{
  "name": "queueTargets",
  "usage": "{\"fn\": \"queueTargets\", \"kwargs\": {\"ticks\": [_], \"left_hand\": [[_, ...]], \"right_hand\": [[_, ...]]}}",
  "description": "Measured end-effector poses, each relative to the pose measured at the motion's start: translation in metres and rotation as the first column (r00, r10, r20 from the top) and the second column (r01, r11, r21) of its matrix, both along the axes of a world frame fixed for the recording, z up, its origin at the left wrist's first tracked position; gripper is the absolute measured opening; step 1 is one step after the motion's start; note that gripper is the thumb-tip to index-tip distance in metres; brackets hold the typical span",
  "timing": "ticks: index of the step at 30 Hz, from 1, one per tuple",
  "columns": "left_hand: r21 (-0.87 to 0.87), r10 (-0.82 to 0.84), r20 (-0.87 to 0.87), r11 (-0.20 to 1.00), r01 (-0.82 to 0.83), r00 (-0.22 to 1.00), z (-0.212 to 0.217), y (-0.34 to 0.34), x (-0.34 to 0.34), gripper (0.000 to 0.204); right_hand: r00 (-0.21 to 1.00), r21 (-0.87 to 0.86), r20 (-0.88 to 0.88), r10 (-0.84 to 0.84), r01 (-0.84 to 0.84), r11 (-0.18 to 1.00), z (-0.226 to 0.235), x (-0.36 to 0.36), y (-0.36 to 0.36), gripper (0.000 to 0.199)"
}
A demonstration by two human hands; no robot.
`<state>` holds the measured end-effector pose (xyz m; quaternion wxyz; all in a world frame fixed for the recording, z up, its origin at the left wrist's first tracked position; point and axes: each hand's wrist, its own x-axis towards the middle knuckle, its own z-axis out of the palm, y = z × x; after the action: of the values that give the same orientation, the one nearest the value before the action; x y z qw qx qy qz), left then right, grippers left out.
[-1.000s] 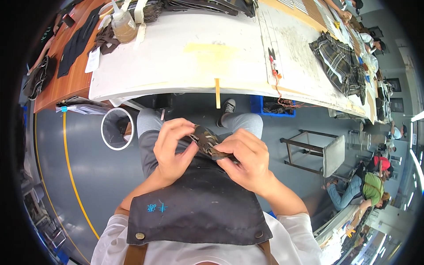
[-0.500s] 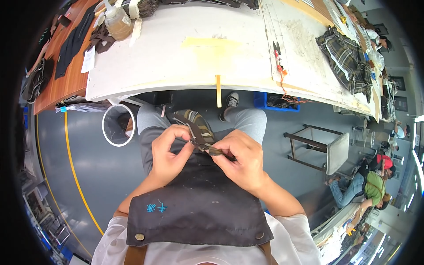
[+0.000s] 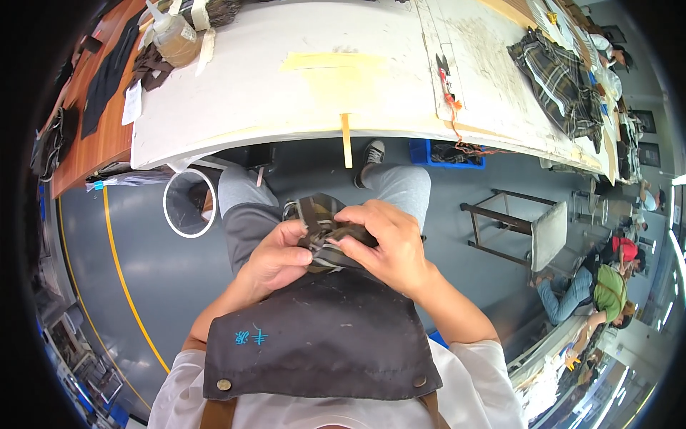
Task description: Inspecting and assembling fabric components by hand in a textile workshop.
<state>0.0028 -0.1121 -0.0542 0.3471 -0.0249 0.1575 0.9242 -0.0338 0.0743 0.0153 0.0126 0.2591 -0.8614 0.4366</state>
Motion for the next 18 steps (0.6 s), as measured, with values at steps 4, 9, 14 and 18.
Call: {"fn": "queueTargets", "kwargs": {"ticks": [4,9,14,18], "left_hand": [[0.241,-0.063,0.035,0.969,0.053,0.997,0.000,0.011,-0.001,0.028],[0.195,-0.076,0.060,0.979,0.063,0.995,-0.008,0.017,-0.008,0.021],[0.043,-0.029,0.202,0.999,0.020,0.979,-0.013,0.024,-0.020,0.019],[-0.006,-0.042,0.337,0.999,0.046,0.941,-0.020,0.030,-0.029,0.019]], "right_hand": [[0.995,-0.053,0.104,-0.001,0.007,0.999,-0.015,0.005,0.002,0.021],[0.982,-0.140,0.188,0.008,0.019,0.990,-0.027,0.005,0.011,0.018],[0.995,-0.236,0.079,-0.060,0.077,0.969,-0.030,-0.006,0.006,0.014],[0.967,-0.196,0.173,-0.189,0.221,0.955,-0.048,-0.010,0.008,0.009]]}}
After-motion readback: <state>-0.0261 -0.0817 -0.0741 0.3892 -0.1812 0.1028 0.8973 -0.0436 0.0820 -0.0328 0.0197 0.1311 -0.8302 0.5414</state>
